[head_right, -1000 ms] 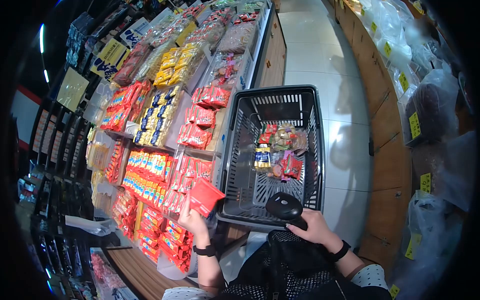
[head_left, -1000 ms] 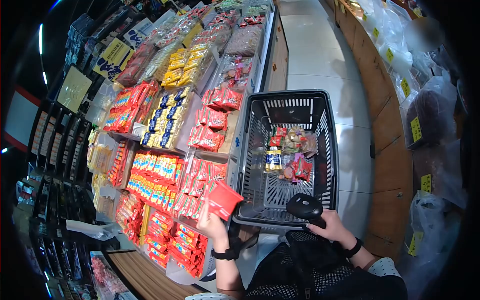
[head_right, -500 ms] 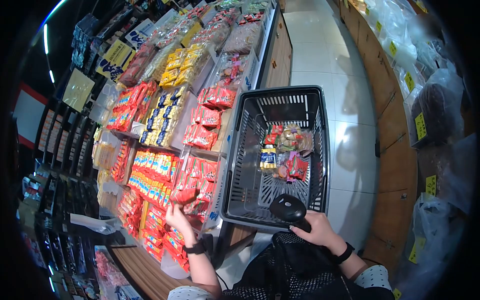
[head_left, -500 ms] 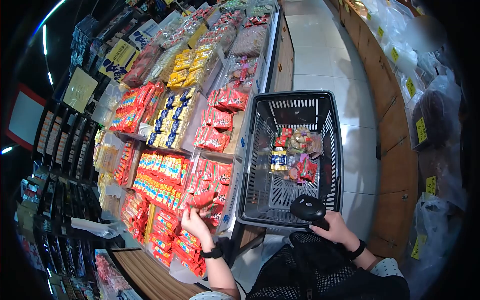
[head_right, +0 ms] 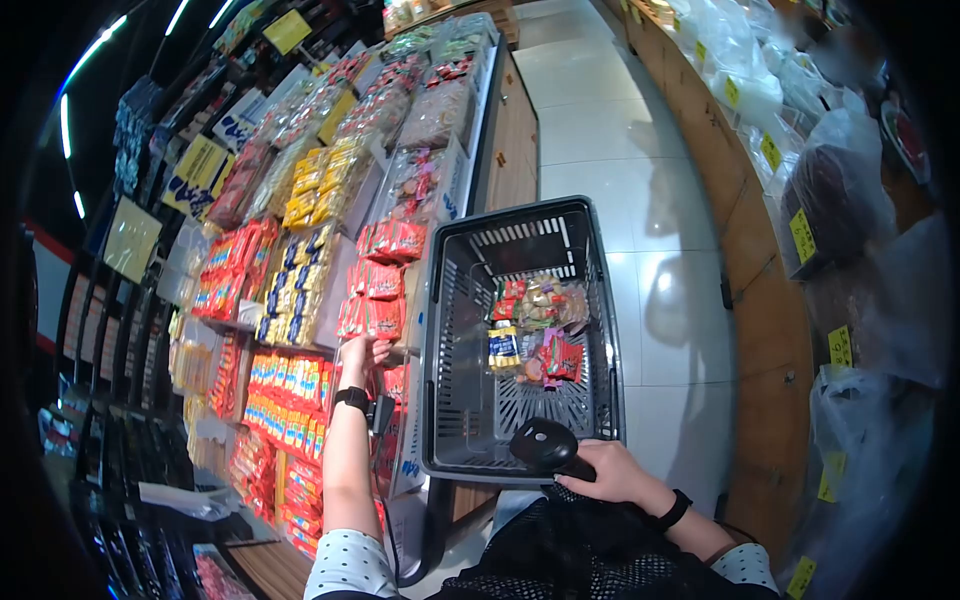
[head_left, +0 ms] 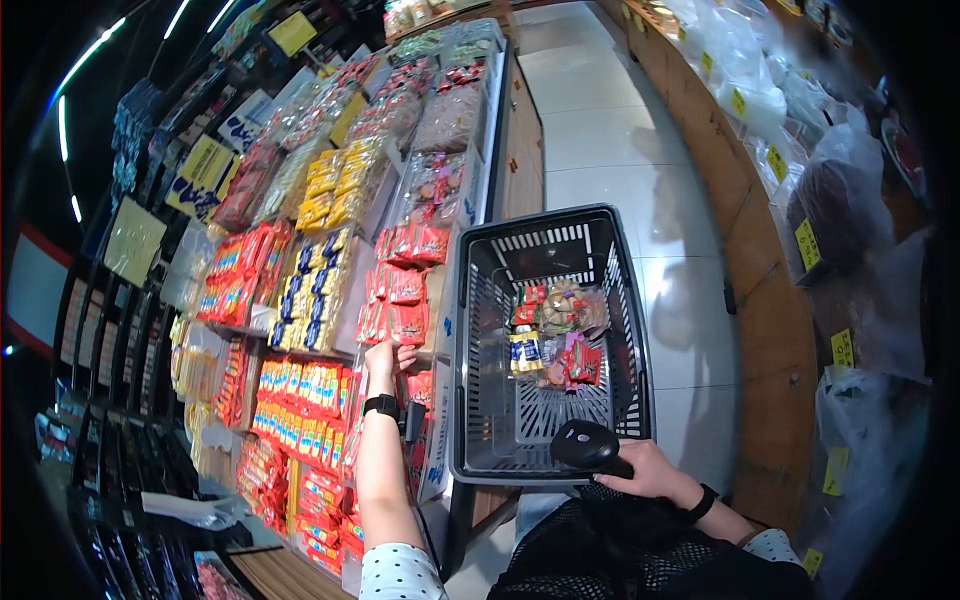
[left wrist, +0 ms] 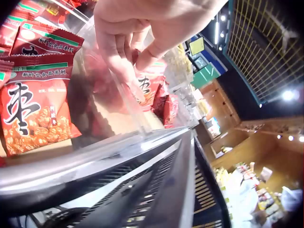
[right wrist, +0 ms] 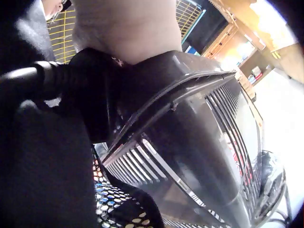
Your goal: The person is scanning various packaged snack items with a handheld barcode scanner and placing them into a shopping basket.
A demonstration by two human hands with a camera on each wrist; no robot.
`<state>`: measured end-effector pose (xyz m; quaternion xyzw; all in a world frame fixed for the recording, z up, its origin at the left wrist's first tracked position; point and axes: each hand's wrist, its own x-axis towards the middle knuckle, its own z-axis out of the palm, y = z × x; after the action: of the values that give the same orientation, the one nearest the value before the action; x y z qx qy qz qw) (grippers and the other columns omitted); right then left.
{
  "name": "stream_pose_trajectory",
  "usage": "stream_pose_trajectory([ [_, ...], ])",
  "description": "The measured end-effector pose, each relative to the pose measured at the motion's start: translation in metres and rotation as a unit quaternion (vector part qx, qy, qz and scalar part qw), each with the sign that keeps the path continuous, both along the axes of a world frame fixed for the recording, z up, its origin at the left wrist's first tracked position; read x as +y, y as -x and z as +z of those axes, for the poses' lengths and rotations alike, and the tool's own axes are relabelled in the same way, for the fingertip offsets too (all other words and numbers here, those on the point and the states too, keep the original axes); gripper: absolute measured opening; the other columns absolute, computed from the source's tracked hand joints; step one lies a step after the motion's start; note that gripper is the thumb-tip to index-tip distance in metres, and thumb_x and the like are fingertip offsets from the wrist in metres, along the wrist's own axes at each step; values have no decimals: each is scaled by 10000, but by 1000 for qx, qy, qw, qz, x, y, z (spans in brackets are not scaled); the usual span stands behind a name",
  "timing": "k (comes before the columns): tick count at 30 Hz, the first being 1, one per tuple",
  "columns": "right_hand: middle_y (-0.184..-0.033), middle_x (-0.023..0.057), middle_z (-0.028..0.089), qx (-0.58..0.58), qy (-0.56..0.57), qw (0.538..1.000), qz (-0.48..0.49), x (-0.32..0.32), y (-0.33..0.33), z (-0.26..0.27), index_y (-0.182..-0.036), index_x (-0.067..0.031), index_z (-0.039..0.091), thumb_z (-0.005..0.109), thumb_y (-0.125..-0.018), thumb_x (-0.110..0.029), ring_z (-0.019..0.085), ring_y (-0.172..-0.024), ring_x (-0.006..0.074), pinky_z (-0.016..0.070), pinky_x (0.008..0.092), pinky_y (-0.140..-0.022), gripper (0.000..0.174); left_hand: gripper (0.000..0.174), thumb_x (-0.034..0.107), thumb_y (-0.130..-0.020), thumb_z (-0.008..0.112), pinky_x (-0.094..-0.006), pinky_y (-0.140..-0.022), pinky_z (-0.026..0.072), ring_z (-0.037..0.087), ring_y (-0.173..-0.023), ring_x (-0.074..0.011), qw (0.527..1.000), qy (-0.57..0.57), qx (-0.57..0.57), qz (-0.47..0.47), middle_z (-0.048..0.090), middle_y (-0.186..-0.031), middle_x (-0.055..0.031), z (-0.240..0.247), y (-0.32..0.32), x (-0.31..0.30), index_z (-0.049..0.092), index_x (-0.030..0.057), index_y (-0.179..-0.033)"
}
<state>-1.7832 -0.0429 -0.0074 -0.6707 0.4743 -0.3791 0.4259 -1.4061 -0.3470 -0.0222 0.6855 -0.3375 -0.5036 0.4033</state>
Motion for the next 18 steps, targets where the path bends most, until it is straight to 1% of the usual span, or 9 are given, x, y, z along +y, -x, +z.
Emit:
stream_pose_trajectory([
  [3,-806,133,604,7,-12,1000,2,1,4,-5,-940,-45,615,662,-727,-290,595,-746,312,483,357,-686,328,176,131,-826,484,-303,-394,497,631,-518,-219,978,-29,-189,-83,645,-704,-168,1,-12,-17,544,-30,-862],
  [5,-796,134,599,4,-6,1000,3,-3,4,-4,-921,-43,615,656,-732,-304,592,-737,310,481,359,-681,325,245,150,-808,540,-341,-477,513,644,-610,-256,925,-67,-360,-102,641,-833,-183,12,5,-15,526,-43,-958],
  [7,-790,137,595,17,-2,1000,2,-6,2,-4,-906,-42,614,650,-738,-311,588,-730,311,479,363,-676,319,367,156,-773,586,-378,-636,514,624,-770,-308,715,193,-670,-41,593,-976,-193,33,51,13,492,-41,-1068],
  [9,-782,136,591,14,5,1000,5,-9,3,-2,-902,-39,611,644,-744,-309,584,-726,313,477,365,-672,314,416,147,-779,567,-417,-754,463,579,-888,-337,701,354,-610,-104,565,-1058,-183,41,101,25,463,7,-1157],
  [11,-780,138,589,8,3,1000,1,-10,0,0,-903,-37,610,642,-746,-311,584,-729,313,477,364,-673,318,316,200,-796,558,-409,-734,466,591,-852,-329,786,250,-527,-204,607,-963,-163,54,134,36,545,30,-1062],
  [14,-776,140,587,3,8,1000,-7,-12,1,-2,-904,-33,608,637,-749,-314,582,-730,315,477,364,-673,322,369,386,-815,518,-404,-692,481,615,-774,-329,753,217,-475,-401,637,-797,-159,6,189,52,646,40,-813],
  [15,-774,141,587,1,14,1000,-13,-11,2,-4,-904,-33,608,636,-749,-315,581,-729,317,477,364,-672,324,462,480,-810,484,-403,-709,483,620,-802,-321,705,53,-488,-512,638,-833,-174,-13,220,67,650,50,-845],
  [17,-768,142,584,-3,11,1000,-29,-11,4,-6,-903,-34,608,633,-750,-316,579,-726,319,476,366,-670,322,630,602,-808,416,-419,-737,478,615,-819,-351,712,-13,-400,-577,634,-808,-213,-33,239,71,643,19,-882],
  [18,-762,144,581,-7,9,999,-36,-10,6,-7,-901,-36,608,631,-750,-316,577,-722,322,475,367,-667,319,713,647,-796,393,-422,-738,480,615,-820,-360,672,55,-484,-558,632,-803,-224,-99,247,81,623,-17,-918],
])
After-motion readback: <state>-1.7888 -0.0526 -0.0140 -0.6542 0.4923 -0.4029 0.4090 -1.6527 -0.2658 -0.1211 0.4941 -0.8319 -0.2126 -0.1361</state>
